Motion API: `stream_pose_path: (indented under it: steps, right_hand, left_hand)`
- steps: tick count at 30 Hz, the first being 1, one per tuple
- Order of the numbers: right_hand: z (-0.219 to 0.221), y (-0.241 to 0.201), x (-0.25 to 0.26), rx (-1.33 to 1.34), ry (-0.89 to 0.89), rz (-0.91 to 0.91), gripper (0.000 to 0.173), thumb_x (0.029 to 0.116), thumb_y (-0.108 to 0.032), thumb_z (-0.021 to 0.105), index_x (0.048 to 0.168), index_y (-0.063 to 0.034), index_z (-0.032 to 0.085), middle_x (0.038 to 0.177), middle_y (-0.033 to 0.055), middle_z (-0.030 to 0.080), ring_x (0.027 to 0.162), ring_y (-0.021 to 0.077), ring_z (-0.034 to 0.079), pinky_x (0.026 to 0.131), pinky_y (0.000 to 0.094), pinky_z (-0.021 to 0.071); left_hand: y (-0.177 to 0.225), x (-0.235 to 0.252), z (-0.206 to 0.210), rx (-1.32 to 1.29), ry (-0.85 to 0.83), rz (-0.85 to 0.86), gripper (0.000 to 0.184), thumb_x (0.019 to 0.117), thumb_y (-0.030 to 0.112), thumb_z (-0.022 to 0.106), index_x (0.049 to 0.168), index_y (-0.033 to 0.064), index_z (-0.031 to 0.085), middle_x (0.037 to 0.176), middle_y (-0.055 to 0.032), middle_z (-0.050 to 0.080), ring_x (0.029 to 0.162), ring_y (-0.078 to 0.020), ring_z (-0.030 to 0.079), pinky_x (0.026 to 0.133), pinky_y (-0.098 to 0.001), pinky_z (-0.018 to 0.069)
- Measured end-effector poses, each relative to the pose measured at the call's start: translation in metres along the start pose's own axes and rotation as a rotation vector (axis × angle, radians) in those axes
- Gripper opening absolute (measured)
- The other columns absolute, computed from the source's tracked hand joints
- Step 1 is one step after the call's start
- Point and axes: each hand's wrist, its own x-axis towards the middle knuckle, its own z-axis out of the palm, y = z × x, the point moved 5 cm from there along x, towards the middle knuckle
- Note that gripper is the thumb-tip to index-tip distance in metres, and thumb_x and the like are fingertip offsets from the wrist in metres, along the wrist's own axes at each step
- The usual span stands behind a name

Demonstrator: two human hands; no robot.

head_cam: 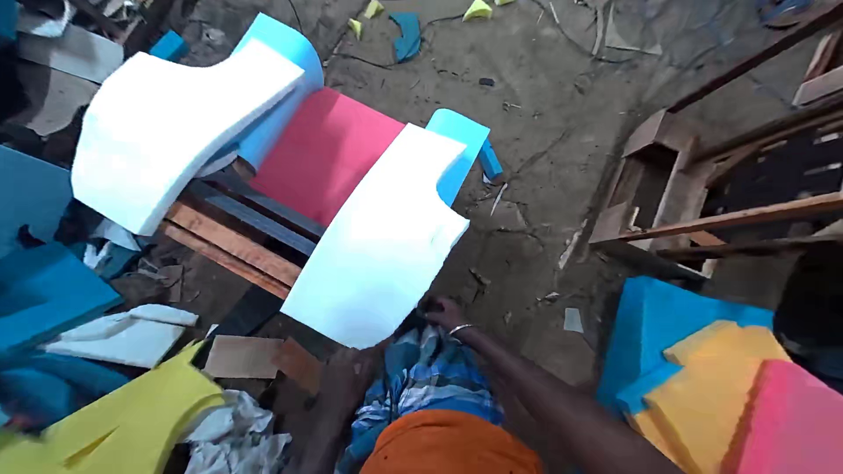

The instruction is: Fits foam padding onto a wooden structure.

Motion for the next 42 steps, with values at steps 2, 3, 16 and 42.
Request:
stream_pose_path:
  steps: [2,3,16,42]
  right_hand:
    - [0.024,-0.001,-0.002,0.279,0.119,0.039,0.043,0.0953,-0.006,0.068,0.136,0.0016,0.056,0.121,0.0199,0.068,0.098,0.0270,0.070,0.089,0.0437,0.0584]
    - [0.037,0.000,-0.007,0.407,0.161,0.073,0.049,0.0955,-0.003,0.065,0.142,0.0009,0.049,0.122,0.0206,0.065,0.101,0.0276,0.069,0.090,0.0437,0.0577]
    - [0.126,0.004,-0.028,0.776,0.262,0.208,0.071,0.0856,-0.033,0.083,0.142,-0.0061,0.050,0.126,0.0207,0.064,0.113,0.0346,0.063,0.095,0.0554,0.0530]
    - [0.107,0.017,-0.006,0.597,0.262,0.061,0.031,0.0984,-0.004,0.060,0.127,0.0073,0.054,0.101,0.0175,0.068,0.084,0.0219,0.068,0.075,0.0380,0.0601]
  left_hand:
    - [0.006,0.003,-0.013,0.047,0.174,0.175,0.035,0.0970,0.040,0.064,0.112,0.0098,0.074,0.122,-0.0146,0.069,0.120,-0.0348,0.063,0.110,-0.0573,0.0438]
    - [0.008,0.007,-0.017,0.063,0.203,0.234,0.036,0.0960,0.039,0.066,0.117,0.0108,0.073,0.129,-0.0164,0.066,0.125,-0.0373,0.060,0.111,-0.0582,0.0421]
    - [0.001,0.061,0.018,0.662,0.139,0.512,0.097,0.0899,0.042,0.072,0.163,0.0026,0.021,0.169,-0.0285,0.008,0.157,-0.0456,0.009,0.124,-0.0640,0.0117]
    - [0.023,0.016,0.027,-0.202,-0.059,0.373,0.094,0.0898,0.041,0.072,0.165,0.0148,0.022,0.174,-0.0101,0.006,0.159,-0.0352,-0.005,0.124,-0.0661,-0.0046]
